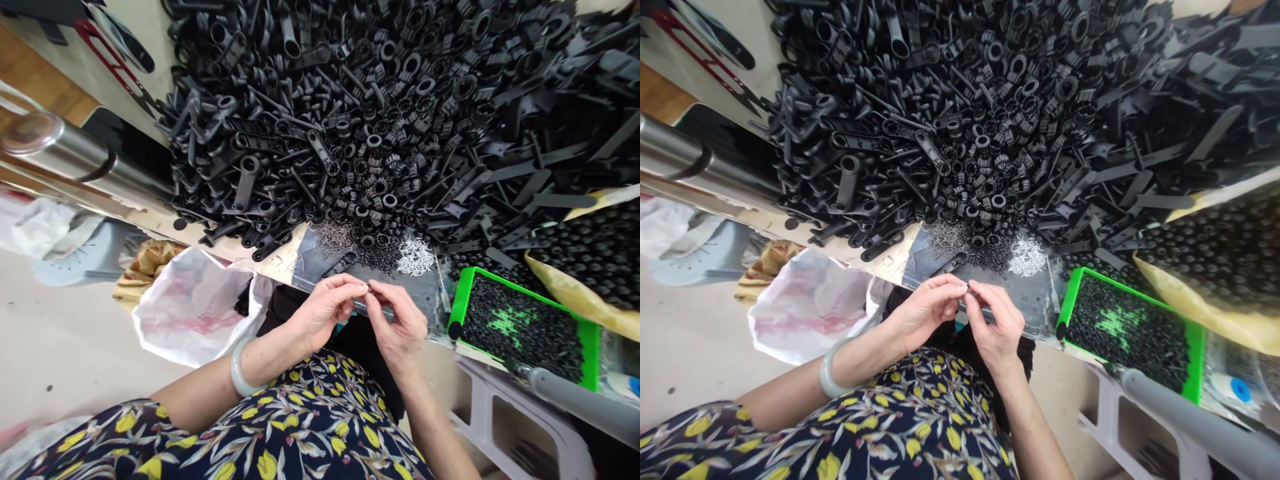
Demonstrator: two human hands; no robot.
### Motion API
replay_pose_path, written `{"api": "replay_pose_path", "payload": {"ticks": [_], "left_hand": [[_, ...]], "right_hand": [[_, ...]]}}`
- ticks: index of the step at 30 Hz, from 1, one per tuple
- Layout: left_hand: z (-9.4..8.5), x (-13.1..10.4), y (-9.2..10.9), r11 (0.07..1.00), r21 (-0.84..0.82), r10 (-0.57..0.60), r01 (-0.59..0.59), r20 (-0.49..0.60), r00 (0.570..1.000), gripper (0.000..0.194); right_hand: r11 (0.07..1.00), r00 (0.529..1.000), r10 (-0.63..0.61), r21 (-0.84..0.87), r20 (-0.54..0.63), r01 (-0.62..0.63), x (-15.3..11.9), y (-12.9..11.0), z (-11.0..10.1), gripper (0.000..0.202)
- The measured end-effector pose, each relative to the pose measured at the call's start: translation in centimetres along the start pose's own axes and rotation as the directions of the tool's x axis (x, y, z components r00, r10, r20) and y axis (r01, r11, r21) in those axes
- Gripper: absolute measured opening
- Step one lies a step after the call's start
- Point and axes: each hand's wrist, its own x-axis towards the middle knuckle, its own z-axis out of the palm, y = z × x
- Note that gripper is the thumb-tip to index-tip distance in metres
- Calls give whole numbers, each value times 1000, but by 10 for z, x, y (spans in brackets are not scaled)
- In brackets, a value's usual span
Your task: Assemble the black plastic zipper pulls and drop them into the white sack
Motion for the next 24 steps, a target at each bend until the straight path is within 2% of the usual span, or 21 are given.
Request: {"api": "replay_pose_path", "payload": {"ticks": [5,8,13,20,24], "left_hand": [[0,0,-1,998,-51,-38,38,14,999,23],[0,-1,-2,998,-47,-43,43,15,999,25],[0,-2,-3,1000,-19,-1,1,3,1000,25],[-1,-1,-6,998,-59,13,-13,1,1000,20],[0,-1,-7,998,-70,-2,2,3,1000,19]], "right_hand": [[982,992,-123,-142,14,124,4,0,-3,28],[968,983,-183,-172,13,183,6,1,-5,28],[972,982,-186,-144,24,187,7,3,-5,30],[957,968,-237,-153,77,247,10,6,-5,35],[955,970,-235,-173,57,241,10,5,-4,31]]}}
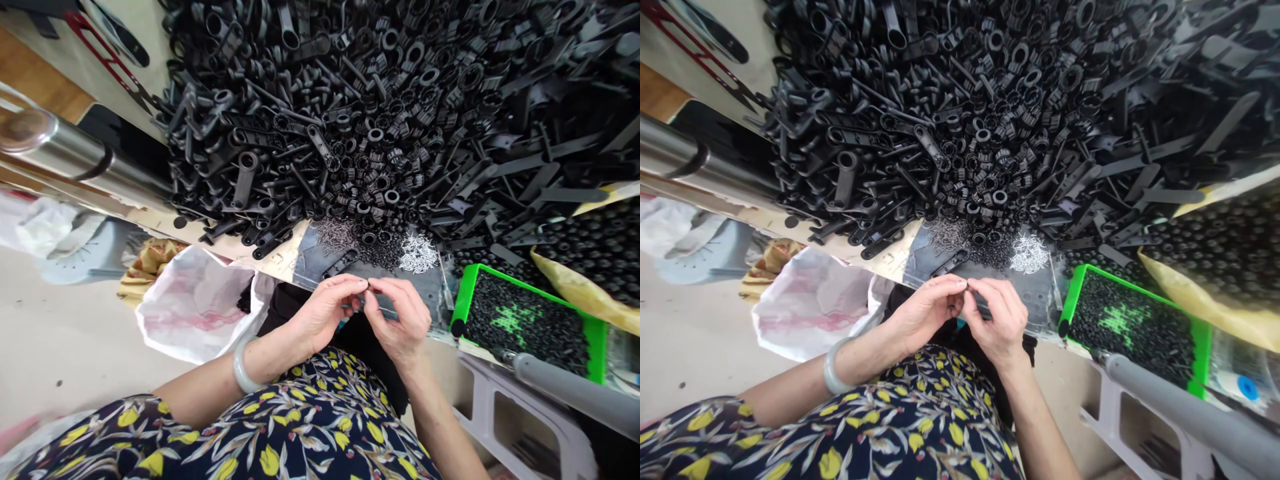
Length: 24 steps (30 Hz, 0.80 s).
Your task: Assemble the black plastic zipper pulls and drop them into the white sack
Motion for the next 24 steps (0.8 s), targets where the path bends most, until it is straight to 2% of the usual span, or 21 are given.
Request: {"api": "replay_pose_path", "payload": {"ticks": [4,8,20,24], "left_hand": [[1,0,-1,999,38,19,-19,-21,1000,19],[2,-1,-1,996,64,60,-56,-51,997,20],[6,-2,-4,1000,-4,27,-28,-99,995,21],[5,0,-7,997,-68,17,-25,-114,993,23]], "right_hand": [[1000,999,16,3,-32,-16,1,-2,2,29],[1000,1000,-12,-8,-16,12,5,-2,1,29],[991,997,-73,-116,-22,70,4,-2,2,26],[993,998,-70,-91,-2,69,4,-1,3,28]]}}
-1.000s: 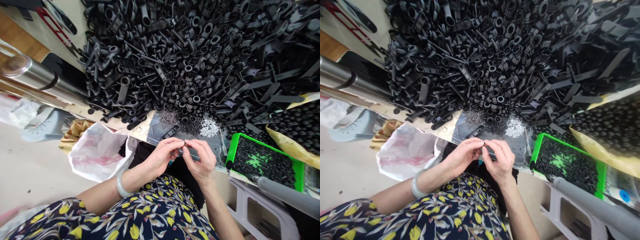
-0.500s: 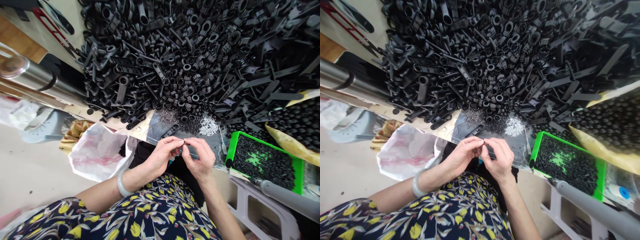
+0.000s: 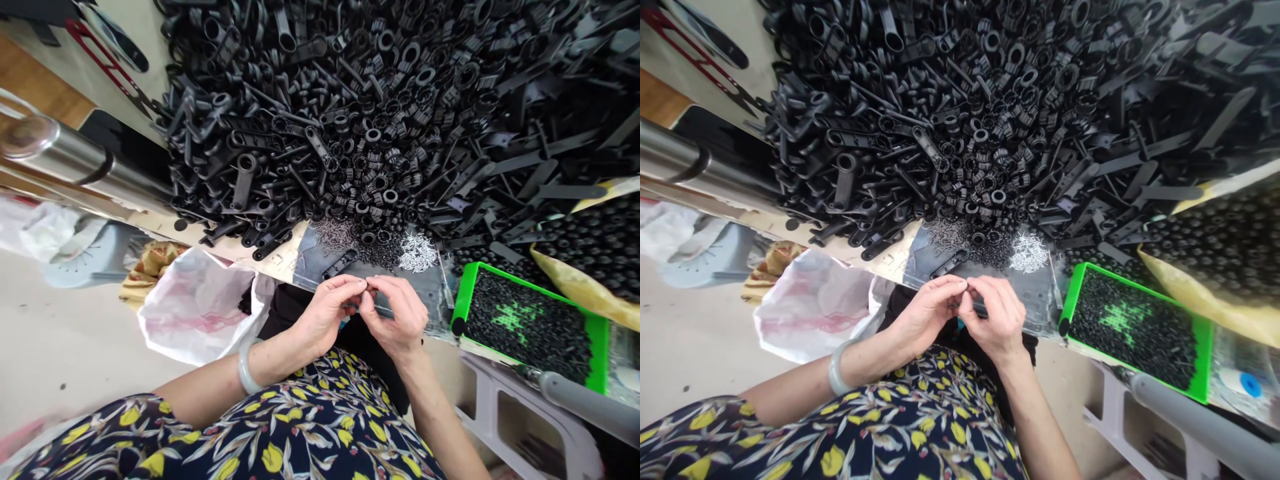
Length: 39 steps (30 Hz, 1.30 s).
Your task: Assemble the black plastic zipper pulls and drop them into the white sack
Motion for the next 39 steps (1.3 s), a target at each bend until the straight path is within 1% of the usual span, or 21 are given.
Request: {"api": "replay_pose_path", "payload": {"ticks": [4,9,12,16,20,23,26,27,28,29,30,31,32,33,34,35,36,37,39], "left_hand": [[0,0,0,1000,-11,-11,11,-2,1000,23],[0,-1,0,1000,26,7,-7,22,1000,21],[0,0,0,999,42,12,-12,22,1000,21],[1,0,0,997,75,22,-22,-7,1000,22],[3,-1,2,995,93,27,-25,-19,999,24],[2,-3,2,990,137,18,-21,26,1000,27],[-5,-7,6,959,277,31,-66,129,991,33],[-9,-9,9,935,342,53,-99,142,988,34],[-14,-11,14,901,409,98,-145,134,986,34],[-18,-11,19,853,480,172,-205,114,979,32],[-23,-11,25,787,553,271,-274,88,958,29],[-27,-9,31,698,630,383,-341,74,921,25],[-31,-6,36,591,704,481,-394,85,873,21],[-33,-1,41,480,767,549,-426,116,827,18],[-35,4,44,381,813,582,-439,158,798,19],[-36,10,47,308,843,582,-442,200,788,22],[-35,16,48,263,859,562,-440,234,794,25],[-35,22,49,244,867,531,-435,256,808,27],[-33,29,49,250,872,467,-421,272,841,27]], "right_hand": [[999,1000,3,34,-1,-3,0,0,1,29],[996,999,45,78,-12,-44,-2,2,2,28],[994,998,65,91,14,-66,-3,3,1,26],[991,996,77,106,54,-82,-4,4,-1,24],[986,992,105,122,64,-112,-4,4,-1,24],[983,991,114,136,63,-122,-4,4,-1,23],[983,991,111,140,69,-120,-3,7,-3,22],[983,992,110,137,69,-119,-3,8,-4,22],[984,992,112,133,65,-120,-3,9,-4,21],[984,991,117,132,60,-124,-2,10,-5,21],[983,991,120,134,56,-127,-2,11,-5,21],[982,991,124,137,54,-130,-2,12,-5,21],[981,991,126,142,54,-133,-2,13,-4,21],[980,990,129,145,56,-136,-2,15,-3,21],[980,990,130,146,60,-138,-2,16,-2,20],[979,989,133,145,66,-142,-3,17,0,20],[979,988,136,142,73,-145,-3,18,1,20],[979,987,139,140,80,-149,-4,18,2,20],[978,985,145,140,91,-157,-5,19,3,19]]}}
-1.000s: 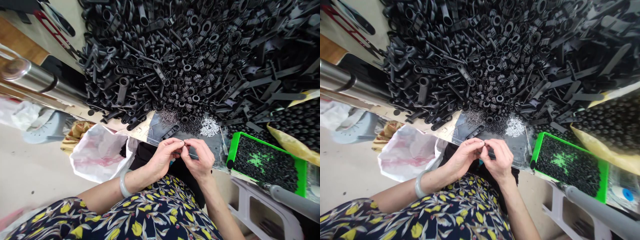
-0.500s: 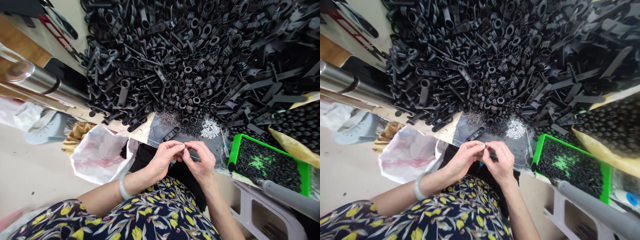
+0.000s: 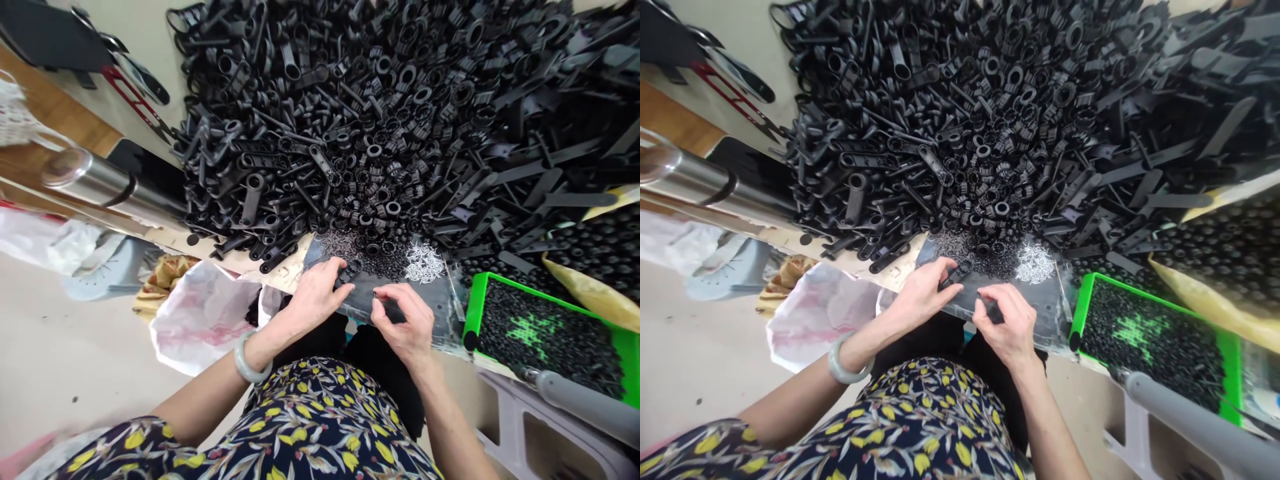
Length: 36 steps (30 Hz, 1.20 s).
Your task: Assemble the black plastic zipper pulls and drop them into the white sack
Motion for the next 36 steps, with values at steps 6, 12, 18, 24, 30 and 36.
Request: {"api": "replay_pose_path", "payload": {"ticks": [6,12,18,24,30,36], "left_hand": [[-1,-4,5,985,-114,-117,129,108,987,43],[5,-23,15,658,-603,-291,451,349,891,54],[22,-36,21,411,-706,-229,576,532,815,53],[36,-40,23,444,-741,-265,504,428,864,49],[42,-45,21,481,-749,-274,457,367,889,51],[49,-46,17,501,-753,-265,427,336,904,48]], "right_hand": [[997,999,51,65,1,-51,-3,-4,-2,14],[983,995,93,158,-21,-88,-1,-12,-4,14],[980,994,109,170,-20,-104,-7,-14,-11,14],[987,992,128,94,12,-128,-18,-10,-10,12],[993,994,102,53,50,-105,-17,-11,-8,11],[996,994,17,-90,106,-7,-16,-8,-5,13]]}}
